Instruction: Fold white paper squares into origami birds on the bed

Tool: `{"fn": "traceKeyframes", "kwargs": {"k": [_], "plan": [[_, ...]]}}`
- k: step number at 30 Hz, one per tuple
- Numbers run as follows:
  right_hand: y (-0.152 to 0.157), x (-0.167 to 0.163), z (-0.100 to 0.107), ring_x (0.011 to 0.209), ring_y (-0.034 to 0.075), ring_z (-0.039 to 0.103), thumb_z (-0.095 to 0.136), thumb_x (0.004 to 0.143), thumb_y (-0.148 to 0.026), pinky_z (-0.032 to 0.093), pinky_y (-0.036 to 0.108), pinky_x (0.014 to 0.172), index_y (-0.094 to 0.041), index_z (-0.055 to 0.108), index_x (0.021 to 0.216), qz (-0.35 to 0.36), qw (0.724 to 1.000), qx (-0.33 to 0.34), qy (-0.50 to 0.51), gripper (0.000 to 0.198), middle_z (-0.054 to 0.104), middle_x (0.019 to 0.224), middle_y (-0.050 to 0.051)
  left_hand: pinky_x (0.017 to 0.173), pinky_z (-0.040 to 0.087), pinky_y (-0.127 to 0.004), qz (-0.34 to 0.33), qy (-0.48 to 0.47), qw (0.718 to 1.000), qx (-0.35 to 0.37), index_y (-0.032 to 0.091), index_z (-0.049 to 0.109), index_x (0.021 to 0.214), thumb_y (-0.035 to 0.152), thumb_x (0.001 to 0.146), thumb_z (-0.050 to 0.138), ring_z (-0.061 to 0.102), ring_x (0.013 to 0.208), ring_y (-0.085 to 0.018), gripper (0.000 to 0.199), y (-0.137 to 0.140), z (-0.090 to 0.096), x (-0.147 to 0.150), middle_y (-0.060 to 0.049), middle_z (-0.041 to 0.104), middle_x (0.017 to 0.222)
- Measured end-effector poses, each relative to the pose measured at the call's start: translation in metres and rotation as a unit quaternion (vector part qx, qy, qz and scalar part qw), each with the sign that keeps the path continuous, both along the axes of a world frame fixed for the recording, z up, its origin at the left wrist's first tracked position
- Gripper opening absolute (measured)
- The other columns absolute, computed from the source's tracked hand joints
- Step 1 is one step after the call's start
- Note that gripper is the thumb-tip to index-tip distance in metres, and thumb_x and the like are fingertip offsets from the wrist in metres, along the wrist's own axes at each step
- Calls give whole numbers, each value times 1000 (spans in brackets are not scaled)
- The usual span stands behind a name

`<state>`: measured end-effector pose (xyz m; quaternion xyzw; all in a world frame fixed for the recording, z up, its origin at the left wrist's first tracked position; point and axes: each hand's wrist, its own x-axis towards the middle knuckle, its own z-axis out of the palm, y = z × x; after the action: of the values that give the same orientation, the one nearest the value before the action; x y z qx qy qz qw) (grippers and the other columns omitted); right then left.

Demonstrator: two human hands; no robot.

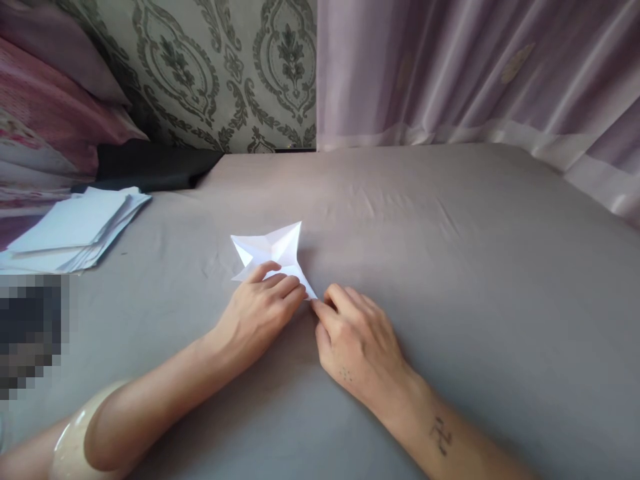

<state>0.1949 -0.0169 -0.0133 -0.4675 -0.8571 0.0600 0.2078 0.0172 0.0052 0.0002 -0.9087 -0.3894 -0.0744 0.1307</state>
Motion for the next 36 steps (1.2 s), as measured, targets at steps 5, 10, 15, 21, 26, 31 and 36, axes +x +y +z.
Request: {"fn": "traceKeyframes", "kwargs": {"k": [5,10,15,21,26,31,36], "plan": [[-1,3,3,72,14,56,48,80,-6,42,30,67,-22,71,95,-16,999,-50,12,32,60,85,2,96,41,-38,9,-10,1000,18,17,62,73,2,86,43,59,61,-15,27,0,-2,-3,1,60,66],[-1,3,5,74,15,57,48,85,-8,45,29,66,-21,70,89,-39,994,-87,51,26,62,85,2,103,35,-40,14,-18,999,28,17,63,71,3,86,46,59,62,-14,27,0,-3,-2,3,59,64],[-5,-9,1,92,16,62,42,89,-6,49,29,84,-16,63,108,-26,984,-17,178,30,67,97,5,102,35,-41,6,-25,999,39,16,62,71,-1,83,43,57,60,-14,29,0,-2,-2,2,58,64],[-9,-17,-4,98,19,64,41,89,-4,52,32,86,-13,58,117,-12,991,-10,134,34,68,103,9,101,35,-42,8,-13,999,34,17,60,69,-2,81,41,57,58,-14,29,0,-1,1,2,57,64],[-14,-19,-6,93,22,63,40,86,0,53,36,83,-13,59,112,7,999,15,51,34,68,101,10,105,29,-46,34,-1,999,3,17,59,68,5,86,45,60,69,-17,25,0,6,-5,0,60,67],[-19,-25,-6,89,23,61,44,91,-10,53,39,81,-10,58,117,11,999,40,-5,30,66,100,12,104,22,-53,58,-26,995,-74,18,62,77,22,91,52,59,88,-23,17,2,35,-33,-3,65,76],[-21,-30,-5,84,24,59,46,93,-23,53,40,73,-9,58,119,-6,1000,22,-16,32,64,98,12,101,22,-51,38,-33,984,-169,20,64,78,22,93,49,57,86,-20,21,11,50,-57,-1,66,79]]}}
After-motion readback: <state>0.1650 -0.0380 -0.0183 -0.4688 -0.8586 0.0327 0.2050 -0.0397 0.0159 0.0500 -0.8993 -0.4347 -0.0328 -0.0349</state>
